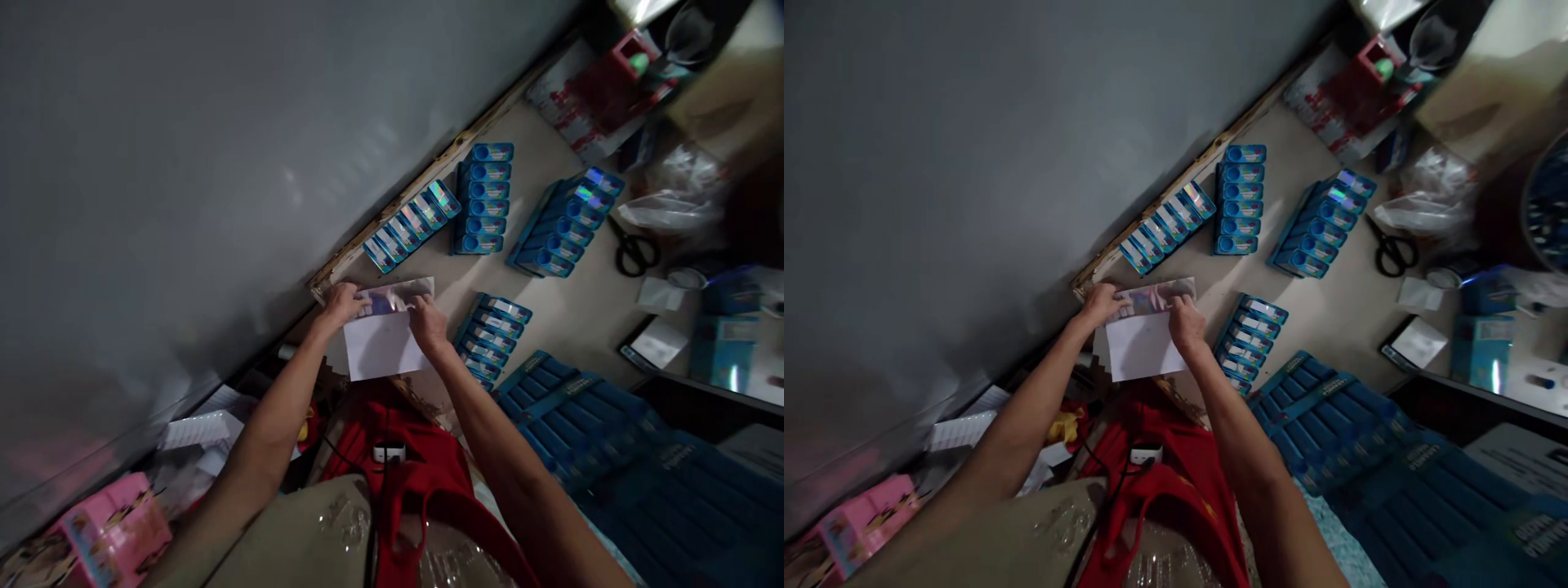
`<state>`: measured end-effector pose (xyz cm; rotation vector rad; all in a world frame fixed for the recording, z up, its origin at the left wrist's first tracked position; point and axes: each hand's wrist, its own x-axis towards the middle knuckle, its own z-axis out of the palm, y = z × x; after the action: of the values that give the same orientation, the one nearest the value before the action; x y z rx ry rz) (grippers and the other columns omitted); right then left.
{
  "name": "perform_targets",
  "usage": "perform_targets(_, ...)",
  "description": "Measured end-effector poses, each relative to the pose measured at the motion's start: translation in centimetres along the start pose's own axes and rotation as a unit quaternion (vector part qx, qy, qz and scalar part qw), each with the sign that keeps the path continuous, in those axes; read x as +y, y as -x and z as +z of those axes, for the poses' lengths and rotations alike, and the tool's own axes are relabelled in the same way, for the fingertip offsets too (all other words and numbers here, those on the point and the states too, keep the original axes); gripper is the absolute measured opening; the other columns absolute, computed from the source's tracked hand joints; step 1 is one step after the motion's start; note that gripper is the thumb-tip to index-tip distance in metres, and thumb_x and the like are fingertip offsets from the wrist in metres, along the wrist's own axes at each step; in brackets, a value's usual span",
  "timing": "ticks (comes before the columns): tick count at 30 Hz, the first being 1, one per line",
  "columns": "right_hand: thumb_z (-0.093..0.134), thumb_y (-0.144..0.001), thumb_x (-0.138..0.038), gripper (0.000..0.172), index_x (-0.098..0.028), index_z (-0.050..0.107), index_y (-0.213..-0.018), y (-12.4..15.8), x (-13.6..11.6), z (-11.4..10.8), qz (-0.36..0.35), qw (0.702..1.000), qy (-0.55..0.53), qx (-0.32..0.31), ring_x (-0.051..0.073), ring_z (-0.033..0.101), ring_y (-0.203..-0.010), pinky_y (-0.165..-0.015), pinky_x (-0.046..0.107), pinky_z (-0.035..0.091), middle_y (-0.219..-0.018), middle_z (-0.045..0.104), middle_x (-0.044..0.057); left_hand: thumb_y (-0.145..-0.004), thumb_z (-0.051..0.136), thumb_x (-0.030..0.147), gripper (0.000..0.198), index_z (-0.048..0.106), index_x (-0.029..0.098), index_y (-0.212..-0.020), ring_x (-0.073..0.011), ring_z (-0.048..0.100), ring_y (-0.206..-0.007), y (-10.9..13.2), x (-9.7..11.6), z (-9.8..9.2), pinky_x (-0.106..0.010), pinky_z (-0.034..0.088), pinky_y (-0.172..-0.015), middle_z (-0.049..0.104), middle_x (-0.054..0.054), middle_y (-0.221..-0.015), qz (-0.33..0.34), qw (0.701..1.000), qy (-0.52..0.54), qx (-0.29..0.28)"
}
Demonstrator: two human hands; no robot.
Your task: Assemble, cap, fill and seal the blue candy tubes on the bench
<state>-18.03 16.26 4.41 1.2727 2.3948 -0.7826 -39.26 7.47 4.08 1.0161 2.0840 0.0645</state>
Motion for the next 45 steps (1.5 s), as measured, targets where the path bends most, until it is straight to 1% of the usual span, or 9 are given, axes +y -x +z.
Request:
perform_targets(5, 0.042, -0.107, -0.025, 0.041, -0.018, 0.063, -0.141, -0.2, -2.2, -0.3, -0.204, 0.973, -0.012, 0.107, 0.027, 0.056, -0.113, -0.103, 0.039, 0.044, -0.136, 0.066, 0.014, -0.091, 0.063, 0.028, 0.025, 0.082, 0.022, -0.104, -0.0223, 0.071, -0.093, 0.8, 0.7, -1.1, -0.03, 0.051, -0.084, 0.081, -0.007, -0.104, 0.058, 0.996, 0.07, -0.019)
perform_targets(13, 0.039, -0.104, -0.015, 0.051, -0.016, 0.053, -0.153, 0.1, -2.2, 1.7, -0.242, 0.965, -0.009, 0.098, 0.03, 0.053, -0.126, -0.109, 0.044, 0.043, -0.159, 0.052, 0.014, -0.088, 0.061, 0.032, 0.028, 0.083, 0.016, -0.095, -0.0189, 0.066, -0.074, -0.1, 1.9, -1.1, -0.027, 0.044, -0.065, 0.078, -0.005, -0.083, 0.009, 0.993, 0.114, -0.027)
perform_targets(16, 0.042, -0.1, -0.009, 0.051, -0.017, 0.06, -0.147, 1.8, -1.6, 2.2, -0.253, 0.964, -0.043, 0.075, 0.027, 0.056, -0.122, -0.107, 0.043, 0.045, -0.152, 0.059, 0.012, -0.087, 0.063, 0.032, 0.027, 0.082, 0.013, -0.09, -0.0187, 0.065, -0.07, -0.9, 1.6, -1.0, -0.027, 0.042, -0.062, 0.076, -0.005, -0.078, -0.015, 0.995, 0.097, -0.03)
perform_targets(21, 0.058, -0.099, -0.027, 0.022, -0.021, 0.078, -0.107, 4.6, -1.6, -0.1, -0.12, 0.96, -0.221, 0.12, 0.021, 0.064, -0.088, -0.087, 0.034, 0.049, -0.096, 0.077, 0.008, -0.089, 0.066, 0.029, 0.024, 0.082, 0.017, -0.102, -0.0271, 0.071, -0.093, -1.6, 1.6, -1.0, -0.033, 0.049, -0.08, 0.079, -0.012, -0.097, -0.012, 0.998, 0.067, 0.002)
perform_targets(26, 0.069, -0.089, -0.047, 0.029, -0.018, 0.073, -0.092, 4.8, -1.2, -6.2, 0.043, 0.853, -0.49, 0.173, 0.012, 0.053, -0.06, -0.06, 0.025, 0.043, -0.065, 0.06, -0.004, -0.095, 0.062, 0.027, 0.021, 0.078, 0.019, -0.107, -0.0333, 0.062, -0.125, 2.4, 3.9, 0.2, -0.047, 0.042, -0.112, 0.073, -0.018, -0.122, 0.021, 0.986, 0.08, 0.147)
perform_targets(29, 0.073, -0.082, -0.049, 0.032, -0.018, 0.073, -0.088, 3.6, 0.1, -9.7, 0.086, 0.805, -0.56, 0.176, 0.011, 0.05, -0.058, -0.057, 0.023, 0.043, -0.061, 0.057, -0.005, -0.1, 0.057, 0.044, 0.031, 0.075, 0.019, -0.106, -0.0286, 0.069, -0.113, 4.8, 7.3, 0.8, -0.047, 0.049, -0.108, 0.076, -0.014, -0.112, 0.044, 0.931, 0.283, 0.226)
perform_targets(34, 0.078, -0.073, -0.053, 0.038, -0.018, 0.074, -0.086, 1.2, 3.6, -12.8, 0.135, 0.764, -0.605, 0.18, 0.01, 0.05, -0.056, -0.053, 0.022, 0.044, -0.063, 0.061, -0.004, -0.068, 0.084, 0.066, 0.075, 0.068, 0.015, -0.122, -0.0254, 0.074, -0.101, 2.3, 14.9, 0.1, -0.037, 0.06, -0.086, 0.076, -0.015, -0.118, 0.033, 0.793, 0.608, -0.011)
perform_targets(39, 0.08, -0.069, -0.05, 0.039, -0.017, 0.078, -0.089, -0.5, 7.4, -14.4, 0.154, 0.759, -0.596, 0.211, 0.014, 0.06, -0.066, -0.058, 0.025, 0.048, -0.075, 0.072, 0.001, -0.064, 0.089, 0.054, 0.069, 0.068, 0.017, -0.119, -0.0209, 0.072, -0.1, -2.1, 21.0, 0.1, -0.033, 0.053, -0.09, 0.077, -0.009, -0.105, 0.047, 0.804, 0.582, -0.111)
perform_targets(45, 0.073, -0.076, -0.052, 0.051, -0.016, 0.08, -0.111, -1.0, 9.8, -15.7, 0.165, 0.734, -0.628, 0.198, 0.014, 0.06, -0.062, -0.05, 0.025, 0.045, -0.082, 0.075, 0.004, -0.057, 0.093, 0.03, 0.077, 0.06, 0.021, -0.126, -0.0158, 0.071, -0.089, -3.5, 25.5, 2.2, -0.031, 0.053, -0.089, 0.072, -0.001, -0.095, 0.067, 0.71, 0.673, -0.193)
